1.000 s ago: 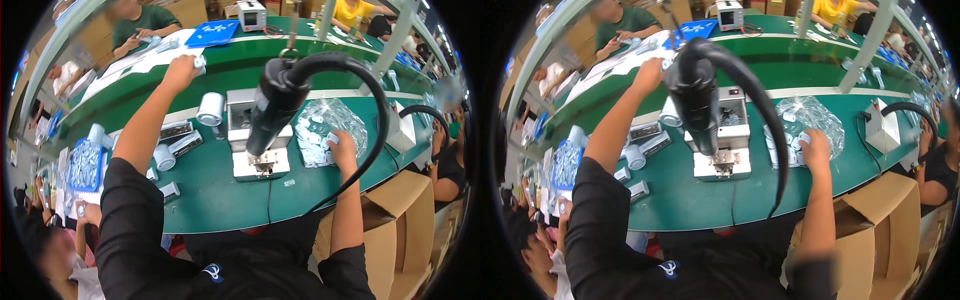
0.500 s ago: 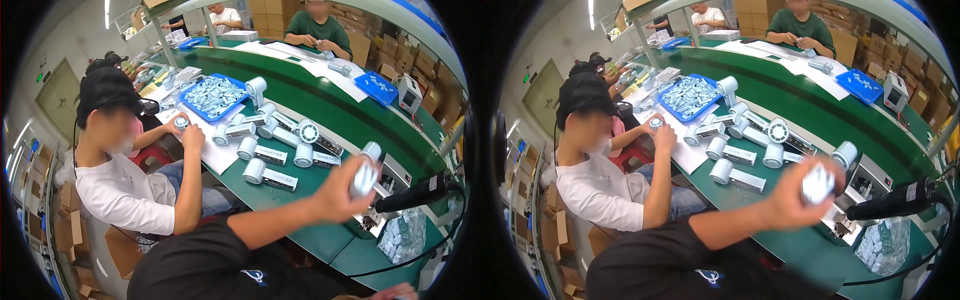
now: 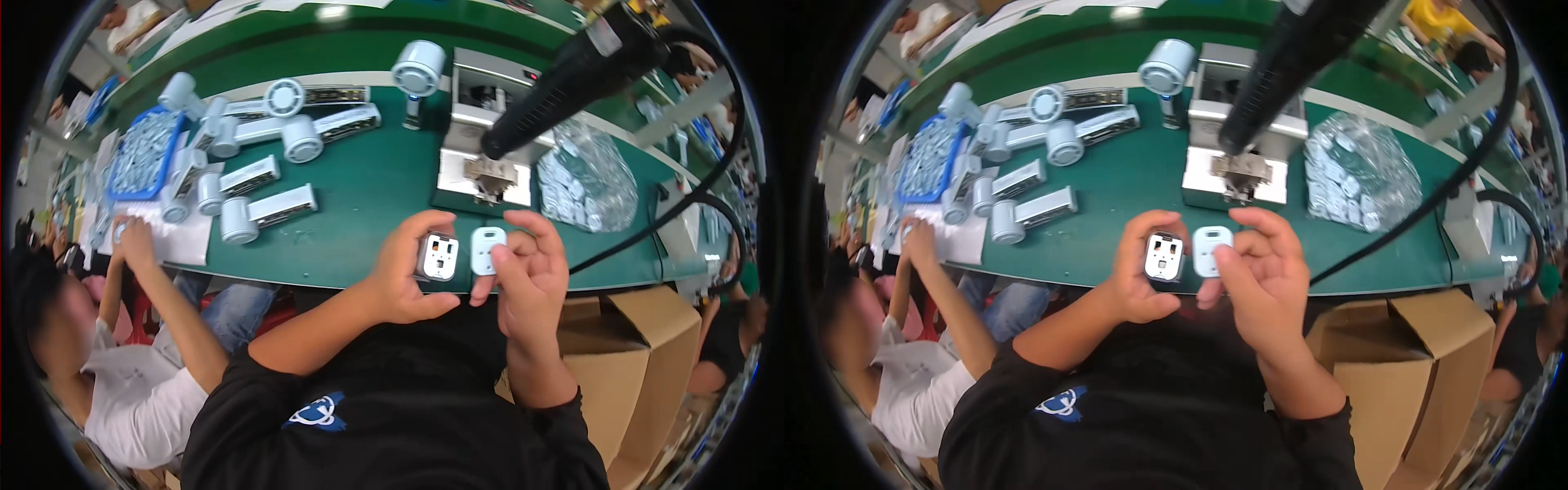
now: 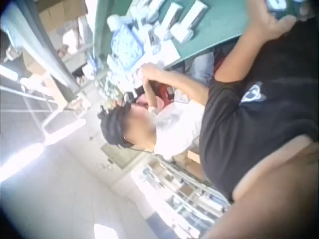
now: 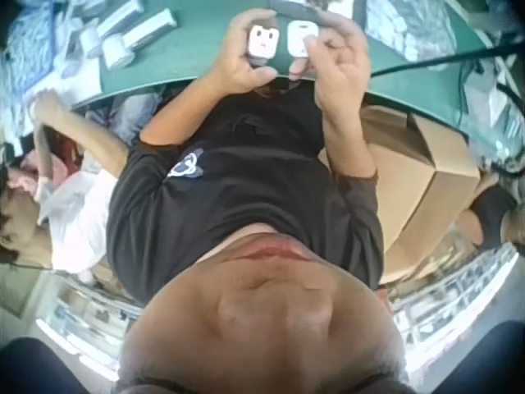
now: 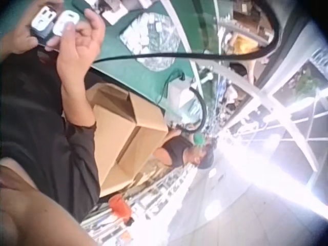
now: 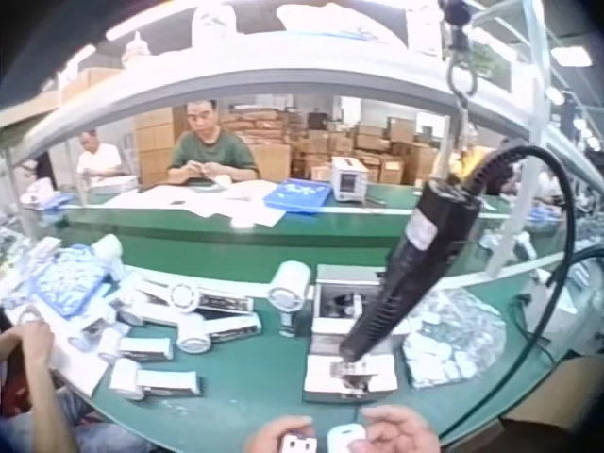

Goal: Use an electric screwdriver to assemble small plastic fans at a factory workbench.

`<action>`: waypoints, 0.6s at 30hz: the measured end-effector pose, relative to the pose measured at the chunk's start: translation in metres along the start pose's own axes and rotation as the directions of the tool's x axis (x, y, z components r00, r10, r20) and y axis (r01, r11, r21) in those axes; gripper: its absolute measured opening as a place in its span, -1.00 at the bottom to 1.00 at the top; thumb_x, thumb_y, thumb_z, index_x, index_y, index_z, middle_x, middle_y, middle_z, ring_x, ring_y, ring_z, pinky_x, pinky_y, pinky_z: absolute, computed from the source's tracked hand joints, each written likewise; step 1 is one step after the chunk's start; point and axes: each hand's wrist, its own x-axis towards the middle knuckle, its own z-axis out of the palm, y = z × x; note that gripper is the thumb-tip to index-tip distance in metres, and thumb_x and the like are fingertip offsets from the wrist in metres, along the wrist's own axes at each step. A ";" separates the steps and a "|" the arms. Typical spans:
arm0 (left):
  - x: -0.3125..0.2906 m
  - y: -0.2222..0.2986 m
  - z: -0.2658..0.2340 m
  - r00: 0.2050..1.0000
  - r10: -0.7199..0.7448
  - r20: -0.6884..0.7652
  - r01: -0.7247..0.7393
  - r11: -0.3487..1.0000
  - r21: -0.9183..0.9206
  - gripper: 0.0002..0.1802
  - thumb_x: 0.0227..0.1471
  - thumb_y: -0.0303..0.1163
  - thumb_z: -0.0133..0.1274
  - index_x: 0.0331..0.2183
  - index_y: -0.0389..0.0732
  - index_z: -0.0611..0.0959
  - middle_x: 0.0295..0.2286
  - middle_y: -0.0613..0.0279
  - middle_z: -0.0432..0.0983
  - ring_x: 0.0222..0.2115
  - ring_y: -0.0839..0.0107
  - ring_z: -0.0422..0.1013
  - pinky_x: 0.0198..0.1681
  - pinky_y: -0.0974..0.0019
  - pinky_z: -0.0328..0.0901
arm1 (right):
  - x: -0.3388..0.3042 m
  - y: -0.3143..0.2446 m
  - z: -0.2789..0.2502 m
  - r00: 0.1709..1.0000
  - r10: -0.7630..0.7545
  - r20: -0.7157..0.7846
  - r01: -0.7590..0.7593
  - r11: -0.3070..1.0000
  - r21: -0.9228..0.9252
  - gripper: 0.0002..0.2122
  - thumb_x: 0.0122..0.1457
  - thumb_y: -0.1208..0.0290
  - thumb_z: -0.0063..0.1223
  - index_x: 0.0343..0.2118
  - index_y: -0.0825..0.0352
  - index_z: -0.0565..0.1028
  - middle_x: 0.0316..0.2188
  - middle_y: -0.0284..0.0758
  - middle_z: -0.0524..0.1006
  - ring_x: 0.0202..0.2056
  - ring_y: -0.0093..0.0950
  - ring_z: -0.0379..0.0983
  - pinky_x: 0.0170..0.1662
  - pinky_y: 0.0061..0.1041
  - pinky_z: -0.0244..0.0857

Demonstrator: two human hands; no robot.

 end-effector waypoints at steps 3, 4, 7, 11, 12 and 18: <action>0.006 -0.001 0.006 0.997 0.075 -0.029 -0.076 0.997 -0.031 0.02 -0.12 0.13 0.18 0.10 -0.33 0.06 -0.25 0.09 0.28 -0.30 0.41 0.28 -0.24 0.34 0.23 | -0.002 -0.002 0.020 0.999 -0.009 -0.030 0.007 0.997 -0.079 -0.71 0.11 0.67 -0.03 -0.10 0.39 0.26 -0.65 -0.39 0.41 -0.70 -0.65 0.32 -0.70 -0.67 0.16; 0.004 -0.001 0.010 0.997 0.074 -0.027 -0.075 0.996 -0.045 0.02 -0.12 0.13 0.18 0.10 -0.33 0.06 -0.25 0.09 0.28 -0.30 0.41 0.28 -0.24 0.34 0.23 | -0.002 0.007 0.018 1.000 -0.026 -0.005 0.025 0.989 -0.143 -0.72 0.11 0.66 -0.01 -0.11 0.38 0.27 -0.68 -0.42 0.41 -0.70 -0.69 0.30 -0.67 -0.70 0.12; 0.005 0.002 0.015 0.990 0.096 -0.101 -0.090 0.994 0.062 -0.36 -0.01 -0.06 0.07 -0.05 -0.32 0.31 -0.30 -0.04 0.40 -0.44 0.13 0.37 -0.37 0.24 0.28 | -0.004 0.015 0.017 1.000 0.009 -0.029 -0.014 0.986 -0.168 -0.72 0.08 0.65 0.04 -0.13 0.36 0.31 -0.70 -0.48 0.40 -0.69 -0.77 0.21 -0.59 -0.77 0.03; 0.004 0.002 0.014 0.991 0.077 -0.106 -0.077 0.997 0.001 -0.48 -0.05 -0.19 -0.03 -0.10 -0.32 0.32 -0.33 0.01 0.40 -0.46 0.17 0.34 -0.39 0.24 0.26 | 0.011 0.009 0.007 0.907 -0.398 -0.136 0.378 0.913 -0.152 -0.60 0.03 0.59 0.12 -0.06 0.39 0.26 -0.51 -0.42 0.39 -0.51 -0.71 0.26 -0.47 -0.70 0.14; 0.003 0.003 0.014 0.991 0.076 -0.108 -0.077 0.997 -0.004 -0.48 -0.05 -0.19 -0.03 -0.10 -0.32 0.32 -0.33 0.01 0.40 -0.46 0.17 0.34 -0.39 0.24 0.26 | 0.030 0.007 0.005 0.804 -0.563 -0.192 0.553 0.826 -0.110 -0.52 0.01 0.58 0.15 0.00 0.40 0.22 -0.40 -0.34 0.42 -0.42 -0.63 0.33 -0.37 -0.65 0.24; 0.018 0.007 0.006 0.997 -0.017 -0.076 0.011 0.997 -0.071 -0.42 0.02 -0.04 -0.16 -0.07 -0.33 0.31 -0.35 0.02 0.34 -0.39 0.36 0.30 -0.31 0.32 0.23 | 0.122 -0.051 0.002 0.858 -0.414 0.305 0.437 0.899 -0.009 -0.50 0.07 0.44 0.02 0.07 0.46 0.20 -0.39 -0.15 0.50 -0.31 -0.32 0.46 -0.13 -0.37 0.32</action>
